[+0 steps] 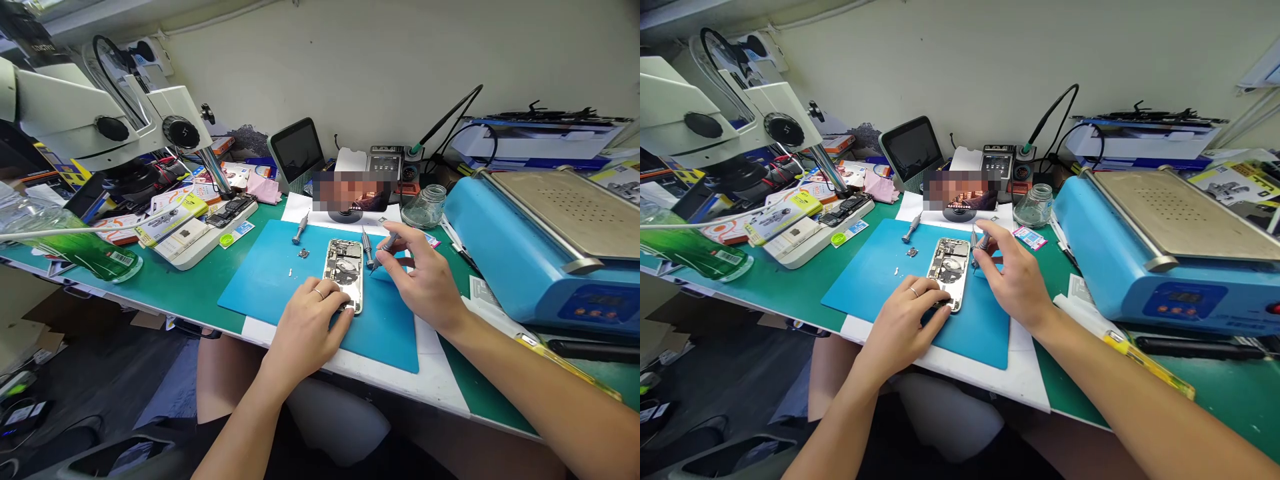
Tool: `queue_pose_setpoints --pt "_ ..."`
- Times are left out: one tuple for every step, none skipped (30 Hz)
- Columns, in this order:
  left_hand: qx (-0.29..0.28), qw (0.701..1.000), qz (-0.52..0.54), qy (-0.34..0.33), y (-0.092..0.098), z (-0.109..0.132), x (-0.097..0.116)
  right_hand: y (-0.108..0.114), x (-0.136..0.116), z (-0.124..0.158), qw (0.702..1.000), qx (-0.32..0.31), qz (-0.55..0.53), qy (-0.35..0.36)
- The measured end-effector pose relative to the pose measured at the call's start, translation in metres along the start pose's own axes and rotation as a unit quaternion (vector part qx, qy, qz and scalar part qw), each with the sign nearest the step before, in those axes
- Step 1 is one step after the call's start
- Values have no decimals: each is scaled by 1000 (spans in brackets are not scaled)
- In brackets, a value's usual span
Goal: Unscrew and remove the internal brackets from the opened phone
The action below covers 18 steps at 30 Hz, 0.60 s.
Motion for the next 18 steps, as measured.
queue_pose_setpoints --pt "0 1000 1 -2 0 0 0 0 0 0 1000 -1 -1 0" --pt "0 1000 3 -4 1 -1 0 0 0 0 1000 -2 -2 -1" --pt "0 1000 4 -4 1 -1 0 0 0 0 1000 -2 -3 -2" --pt "1 1000 4 -4 1 -1 0 0 -1 0 1000 -1 -4 -3" --pt "2 1000 4 -4 1 -1 0 0 -1 0 1000 -1 -5 -4" --pt "2 1000 4 -4 1 0 0 0 -1 0 1000 0 -6 -5" --pt "2 1000 3 -4 1 0 0 0 -1 0 1000 1 -7 -6" --pt "1 1000 3 -4 1 0 0 0 -1 0 1000 2 -8 -7" --pt "1 1000 2 -5 1 0 0 0 -1 -1 1000 3 -8 -7" --pt "1 1000 2 -5 1 0 0 0 -2 -1 1000 4 -10 -8" --pt "0 1000 2 -4 1 1 0 1 -2 -1 1000 4 -11 -9" --pt "0 1000 1 -3 1 1 0 1 -2 -1 1000 4 -12 -10" --pt "0 1000 0 -1 1 1 0 1 -2 -1 1000 4 -13 -11" --pt "0 1000 0 0 1 2 -1 1 -2 -1 1000 4 -15 -13" --pt "0 1000 -1 -1 1 2 -1 2 -2 0 1000 6 -17 -14" --pt "-1 1000 0 -3 1 2 -1 2 -3 0 1000 7 -19 -16" --pt "-2 1000 1 -6 2 1 -1 3 -3 0 1000 9 -21 -17" --pt "-3 1000 2 -10 2 1 0 3 -3 0 999 11 -24 -18"
Point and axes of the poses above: each hand's wrist, its own z-axis away from the middle knuckle, its own y-axis out of the back of the hand, x = y × z, the point moved 3 cm from there along -z, towards the middle knuckle, and after that the axes turned 4 degrees about -z, right-handed, at the moved point
